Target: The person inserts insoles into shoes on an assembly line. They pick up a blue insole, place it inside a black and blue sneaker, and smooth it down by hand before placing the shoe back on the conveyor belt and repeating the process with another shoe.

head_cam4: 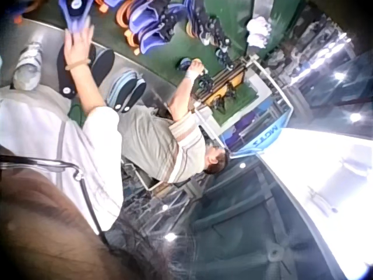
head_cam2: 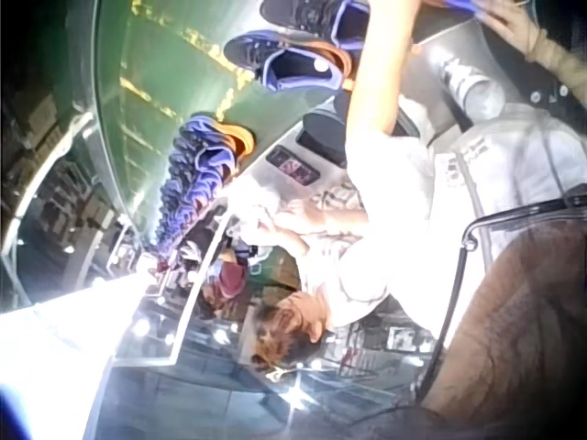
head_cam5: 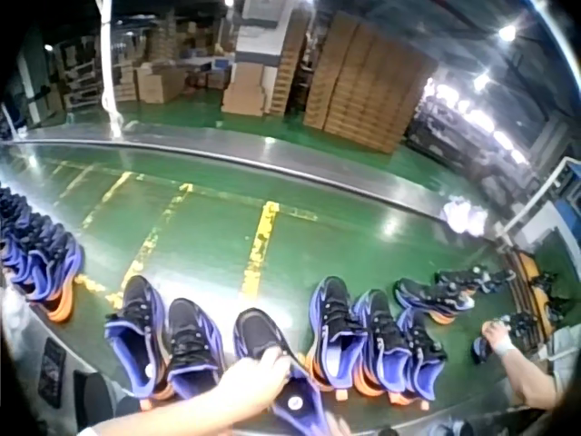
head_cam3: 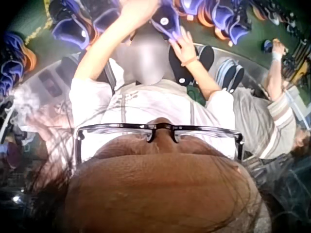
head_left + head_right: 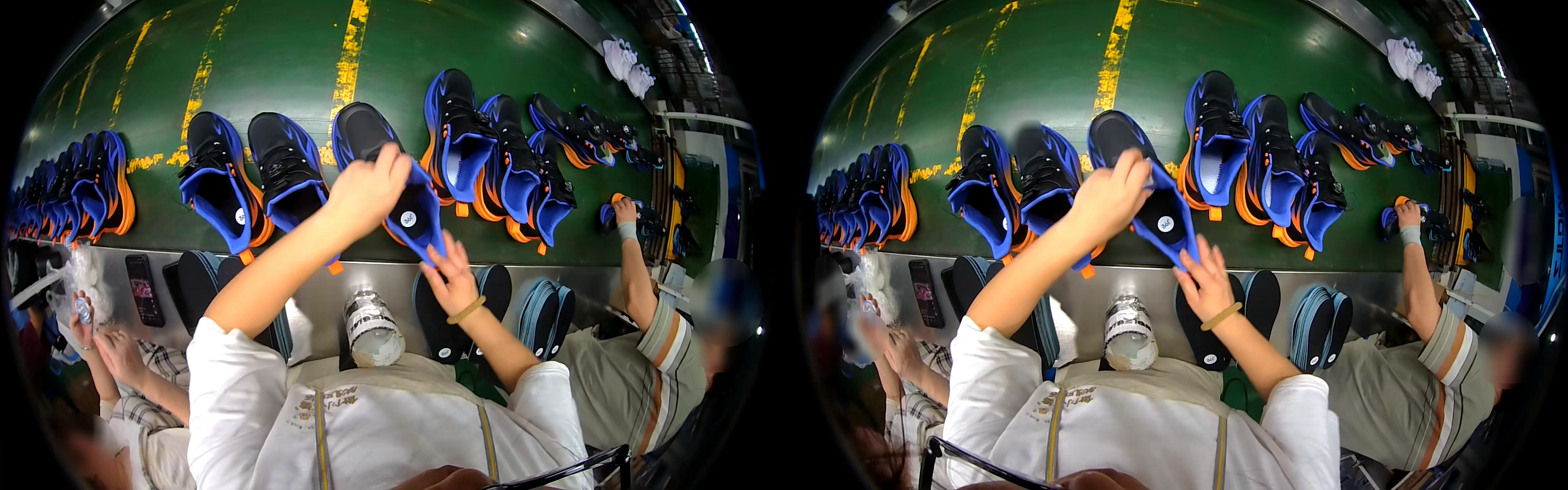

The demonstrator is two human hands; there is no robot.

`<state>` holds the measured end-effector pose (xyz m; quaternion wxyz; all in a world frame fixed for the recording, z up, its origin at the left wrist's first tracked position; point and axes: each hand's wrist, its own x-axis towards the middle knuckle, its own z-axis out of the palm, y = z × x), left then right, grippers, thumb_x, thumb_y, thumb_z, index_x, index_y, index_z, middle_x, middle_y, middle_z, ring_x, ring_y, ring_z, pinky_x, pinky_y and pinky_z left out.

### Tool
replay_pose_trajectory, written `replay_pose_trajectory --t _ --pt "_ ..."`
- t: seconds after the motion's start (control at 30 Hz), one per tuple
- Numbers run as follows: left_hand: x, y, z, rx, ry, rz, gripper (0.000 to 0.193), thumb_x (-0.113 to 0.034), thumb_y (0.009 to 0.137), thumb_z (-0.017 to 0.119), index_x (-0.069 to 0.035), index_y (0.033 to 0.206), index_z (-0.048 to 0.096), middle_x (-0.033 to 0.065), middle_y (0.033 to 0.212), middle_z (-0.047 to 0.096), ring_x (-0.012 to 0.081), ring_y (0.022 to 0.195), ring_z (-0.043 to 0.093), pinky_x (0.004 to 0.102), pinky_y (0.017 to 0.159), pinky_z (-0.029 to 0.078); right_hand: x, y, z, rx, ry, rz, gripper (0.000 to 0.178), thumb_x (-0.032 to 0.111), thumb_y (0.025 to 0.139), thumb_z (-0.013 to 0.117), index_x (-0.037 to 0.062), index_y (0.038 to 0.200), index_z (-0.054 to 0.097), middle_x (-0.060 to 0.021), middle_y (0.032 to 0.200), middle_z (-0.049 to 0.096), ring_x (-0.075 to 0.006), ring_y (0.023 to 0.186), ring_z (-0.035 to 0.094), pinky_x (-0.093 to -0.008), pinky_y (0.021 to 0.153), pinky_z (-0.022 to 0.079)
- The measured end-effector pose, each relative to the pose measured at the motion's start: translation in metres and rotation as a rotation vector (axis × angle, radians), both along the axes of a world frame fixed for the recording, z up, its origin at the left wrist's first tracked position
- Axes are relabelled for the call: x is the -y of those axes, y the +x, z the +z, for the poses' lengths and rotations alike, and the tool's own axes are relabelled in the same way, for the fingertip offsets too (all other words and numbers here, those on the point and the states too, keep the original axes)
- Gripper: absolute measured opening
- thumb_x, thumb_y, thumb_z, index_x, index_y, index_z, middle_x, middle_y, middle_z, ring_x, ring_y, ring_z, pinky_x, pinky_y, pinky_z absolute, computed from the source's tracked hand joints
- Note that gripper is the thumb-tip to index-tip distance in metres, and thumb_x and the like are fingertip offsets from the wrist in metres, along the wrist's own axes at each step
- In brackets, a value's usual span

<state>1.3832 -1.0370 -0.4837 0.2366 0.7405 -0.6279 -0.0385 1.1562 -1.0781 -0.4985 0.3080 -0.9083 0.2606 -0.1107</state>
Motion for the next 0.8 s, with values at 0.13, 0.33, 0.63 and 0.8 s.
replay_pose_trajectory --t 0.13,0.33,0.63,0.8 --pt "-0.019 -0.005 0.011 0.258 -0.097 -0.004 0.023 -0.015 0.069 0.059 -0.004 0.086 0.048 0.0111 0.094 0.051 0.0174 0.050 0.052 0.0271 0.048 0.043 -0.020 -0.001 -0.005 0.140 0.066 -0.058 0.026 0.007 0.070 0.063 -0.0009 0.094 0.058 -0.0249 0.116 0.042 -0.0324 0.103 0.048 -0.0323 0.085 0.039" --pt "-0.008 0.044 0.003 0.373 0.192 -0.003 0.015 -0.012 0.074 0.050 -0.001 0.085 0.050 0.0189 0.112 0.046 0.0255 0.060 0.057 0.0337 0.056 0.046 -0.026 0.055 0.003 0.151 0.189 -0.150 0.027 0.020 0.076 0.055 0.0057 0.098 0.056 -0.0215 0.111 0.046 -0.0357 0.096 0.048 -0.0387 0.081 0.040" --pt "0.000 0.083 0.081 -1.213 -0.327 0.293 0.011 -0.010 0.074 0.051 -0.007 0.063 0.049 0.0104 0.093 0.057 0.0066 0.046 0.030 0.0190 0.044 0.026 -0.010 -0.149 -0.002 -0.443 -0.339 -0.500 0.044 0.025 0.066 0.063 0.0094 0.105 0.050 -0.0186 0.106 0.045 -0.0335 0.091 0.049 -0.0398 0.079 0.039" --pt "0.044 0.036 0.068 -1.980 -0.481 0.178 0.015 -0.016 0.071 0.047 -0.013 0.059 0.040 -0.0021 0.050 0.031 0.0092 0.041 0.028 0.0233 0.039 0.021 -0.034 -0.194 -0.002 -0.551 0.085 -0.766 0.057 0.031 0.065 0.065 0.0069 0.112 0.045 -0.0232 0.117 0.039 -0.0389 0.103 0.041 -0.0406 0.085 0.036"
